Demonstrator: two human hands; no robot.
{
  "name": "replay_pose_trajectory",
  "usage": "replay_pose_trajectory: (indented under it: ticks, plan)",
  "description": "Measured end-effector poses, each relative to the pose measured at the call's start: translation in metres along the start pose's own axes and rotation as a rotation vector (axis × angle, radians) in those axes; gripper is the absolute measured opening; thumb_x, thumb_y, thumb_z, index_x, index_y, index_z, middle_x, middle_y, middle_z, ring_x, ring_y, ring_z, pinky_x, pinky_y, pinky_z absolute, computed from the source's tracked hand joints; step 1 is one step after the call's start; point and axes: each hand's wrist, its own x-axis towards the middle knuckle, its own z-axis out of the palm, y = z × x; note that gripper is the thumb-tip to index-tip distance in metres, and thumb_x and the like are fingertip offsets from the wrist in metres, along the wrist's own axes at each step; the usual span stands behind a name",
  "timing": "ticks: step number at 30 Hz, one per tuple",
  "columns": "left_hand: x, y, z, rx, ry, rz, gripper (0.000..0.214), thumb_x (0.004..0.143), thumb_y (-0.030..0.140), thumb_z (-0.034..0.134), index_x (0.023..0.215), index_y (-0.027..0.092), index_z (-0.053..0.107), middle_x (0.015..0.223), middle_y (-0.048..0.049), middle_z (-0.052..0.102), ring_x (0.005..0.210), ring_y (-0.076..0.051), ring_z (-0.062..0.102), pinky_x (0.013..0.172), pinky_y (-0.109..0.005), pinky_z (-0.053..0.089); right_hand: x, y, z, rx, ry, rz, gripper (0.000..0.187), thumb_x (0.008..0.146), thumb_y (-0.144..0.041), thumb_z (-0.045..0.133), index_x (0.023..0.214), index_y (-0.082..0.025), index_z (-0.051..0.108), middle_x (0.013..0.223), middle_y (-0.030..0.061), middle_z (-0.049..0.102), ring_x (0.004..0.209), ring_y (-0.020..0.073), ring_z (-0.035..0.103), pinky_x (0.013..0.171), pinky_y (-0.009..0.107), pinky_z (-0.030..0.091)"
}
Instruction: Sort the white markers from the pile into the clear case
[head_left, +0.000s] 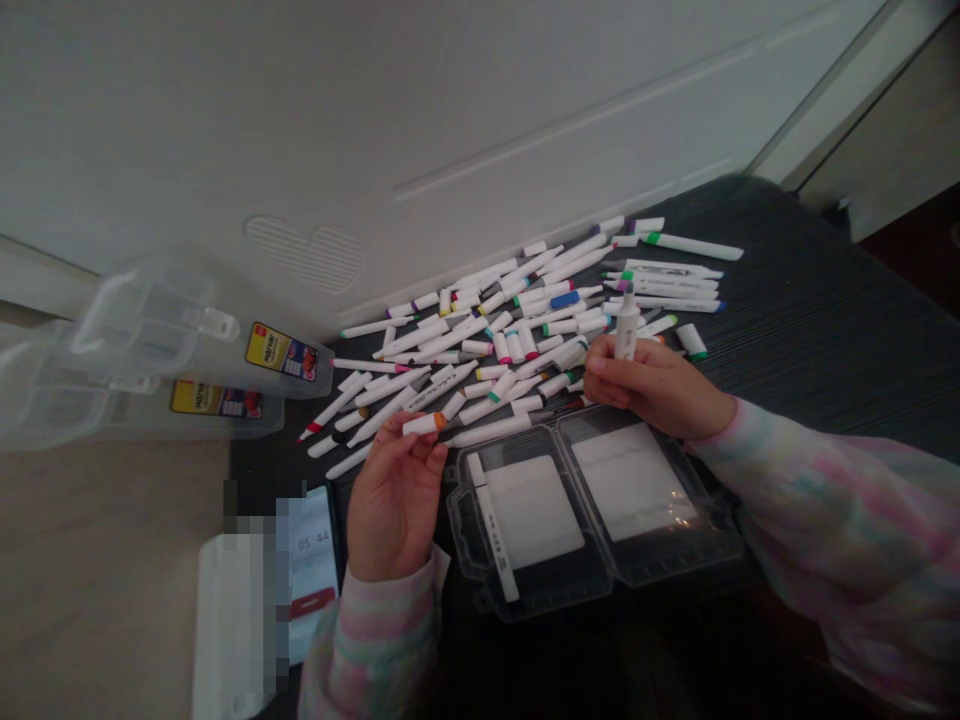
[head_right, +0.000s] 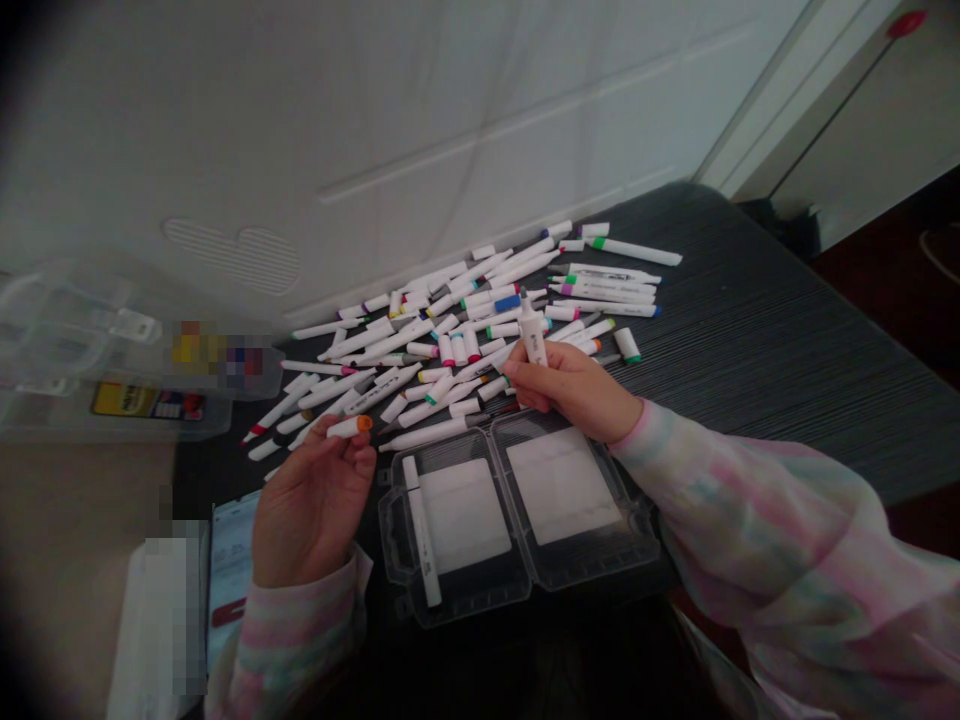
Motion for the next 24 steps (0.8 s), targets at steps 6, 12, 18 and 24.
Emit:
replay_pose_trajectory:
  ticks: [6, 12, 18, 24]
  plan:
    - [-0.001, -0.005, -0.001, 0.121, 0.007, 0.169, 0.017, 0.062, 0.007, 0.057, 0.076, 0.016, 0.059, 0.079, 0.0003, 0.058, 0.07, -0.008, 0.055, 0.056, -0.015, 0.046, -0.001, -0.001, 0.0, -0.001, 0.003, 0.004, 0.024, 0.075, -0.031, 0.056, 0.061, -0.017, 0.043, 0.042, -0.0066, 0.036, 0.042, 0.0058, 0.033, 0.045, 0.023, 0.024]
    - [-0.003, -0.012, 0.003, 0.299, -0.008, 0.31, 0.016, 0.062, 0.009, 0.061, 0.076, 0.017, 0.059, 0.078, 0.0017, 0.058, 0.067, -0.008, 0.056, 0.055, -0.016, 0.045, -0.001, -0.001, 0.0, 0.001, 0.005, 0.011, 0.022, 0.075, -0.031, 0.056, 0.062, -0.017, 0.044, 0.042, -0.0068, 0.036, 0.042, 0.0056, 0.033, 0.045, 0.023, 0.024]
    - [-0.004, -0.013, 0.003, 0.372, -0.014, 0.305, 0.017, 0.065, 0.011, 0.061, 0.079, 0.019, 0.059, 0.076, 0.0028, 0.057, 0.065, -0.007, 0.056, 0.057, -0.016, 0.044, 0.0, -0.002, 0.001, -0.01, 0.006, 0.005, 0.024, 0.075, -0.031, 0.056, 0.061, -0.016, 0.043, 0.043, -0.0066, 0.036, 0.042, 0.0055, 0.033, 0.045, 0.023, 0.024]
    - [-0.003, -0.014, 0.0, 0.397, -0.021, 0.303, 0.016, 0.067, 0.013, 0.061, 0.081, 0.019, 0.058, 0.078, 0.0027, 0.057, 0.065, -0.007, 0.056, 0.059, -0.017, 0.045, 0.0, -0.001, 0.001, -0.016, -0.003, 0.01, 0.026, 0.076, -0.032, 0.055, 0.06, -0.017, 0.042, 0.043, -0.0065, 0.036, 0.042, 0.0058, 0.033, 0.045, 0.023, 0.025]
